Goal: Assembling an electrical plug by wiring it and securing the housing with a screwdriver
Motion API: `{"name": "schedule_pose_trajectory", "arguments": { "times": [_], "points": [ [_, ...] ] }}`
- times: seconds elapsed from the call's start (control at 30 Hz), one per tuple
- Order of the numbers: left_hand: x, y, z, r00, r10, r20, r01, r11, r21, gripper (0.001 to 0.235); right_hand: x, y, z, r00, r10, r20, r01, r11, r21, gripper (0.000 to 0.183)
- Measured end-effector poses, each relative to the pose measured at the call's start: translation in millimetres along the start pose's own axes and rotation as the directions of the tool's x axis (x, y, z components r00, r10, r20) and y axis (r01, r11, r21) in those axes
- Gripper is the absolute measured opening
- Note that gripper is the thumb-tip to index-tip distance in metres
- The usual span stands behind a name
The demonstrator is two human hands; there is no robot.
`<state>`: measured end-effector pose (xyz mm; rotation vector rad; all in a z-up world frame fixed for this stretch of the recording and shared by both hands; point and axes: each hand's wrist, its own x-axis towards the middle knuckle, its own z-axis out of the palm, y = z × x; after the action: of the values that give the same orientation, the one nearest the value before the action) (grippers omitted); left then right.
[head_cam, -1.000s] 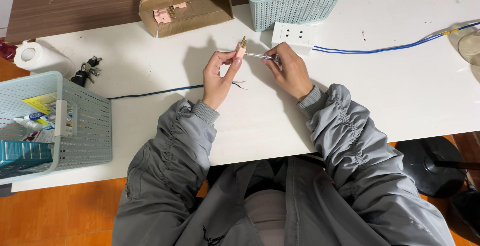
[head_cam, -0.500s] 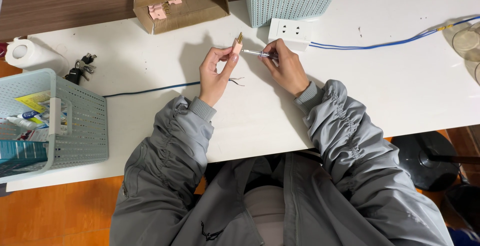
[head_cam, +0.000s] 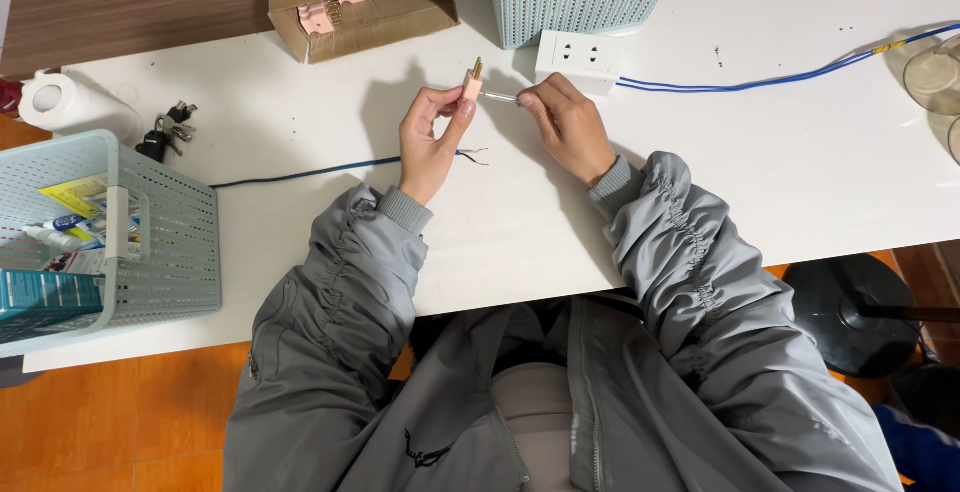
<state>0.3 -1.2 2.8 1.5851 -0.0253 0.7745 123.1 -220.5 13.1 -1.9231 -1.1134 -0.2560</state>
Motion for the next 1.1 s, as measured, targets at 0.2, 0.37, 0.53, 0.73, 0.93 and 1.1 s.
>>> {"name": "schedule_pose_trajectory", "arguments": {
  "times": [0.2,0.37,0.53,0.73,0.93,1.1],
  "points": [
    [1.3,-6.3,-1.9,1.0,-0.004,-0.007,0.004,1.0,0.004,0.026,-1.6,-3.7,-0.7,0.998,0.059,0.036,-0.062,0.996,0.07,0.02],
    [1.1,-2.8,-1.4,1.0,-0.009,-0.011,0.009,1.0,-0.003,0.026,3.8,-15.6,-7.1,0.999,-0.036,-0.001,0.036,0.999,-0.019,0.019],
    [0.8,-1.3,-0.7,1.0,-0.017,-0.007,0.017,1.0,-0.005,0.025,1.4,-11.8,-6.3,1.0,0.007,-0.008,-0.007,0.998,0.055,0.024],
    [-0.9,-16.6,-4.3,1.0,-0.019,-0.01,0.019,0.998,-0.053,0.023,-2.9,-4.0,-4.1,0.996,0.079,0.035,-0.084,0.982,0.169,0.018],
    [-1.5,-26.7,-8.1,1.0,0.011,-0.006,-0.012,0.997,-0.081,0.018,-6.4,-4.9,5.7,0.924,0.29,0.247,-0.38,0.764,0.521,0.013],
    [1.6,-24.3,-8.5,0.999,0.034,-0.012,-0.035,0.997,-0.067,0.014,-3.8,-22.5,4.2,0.804,0.392,0.447,-0.589,0.42,0.691,0.016]
  ]
}}
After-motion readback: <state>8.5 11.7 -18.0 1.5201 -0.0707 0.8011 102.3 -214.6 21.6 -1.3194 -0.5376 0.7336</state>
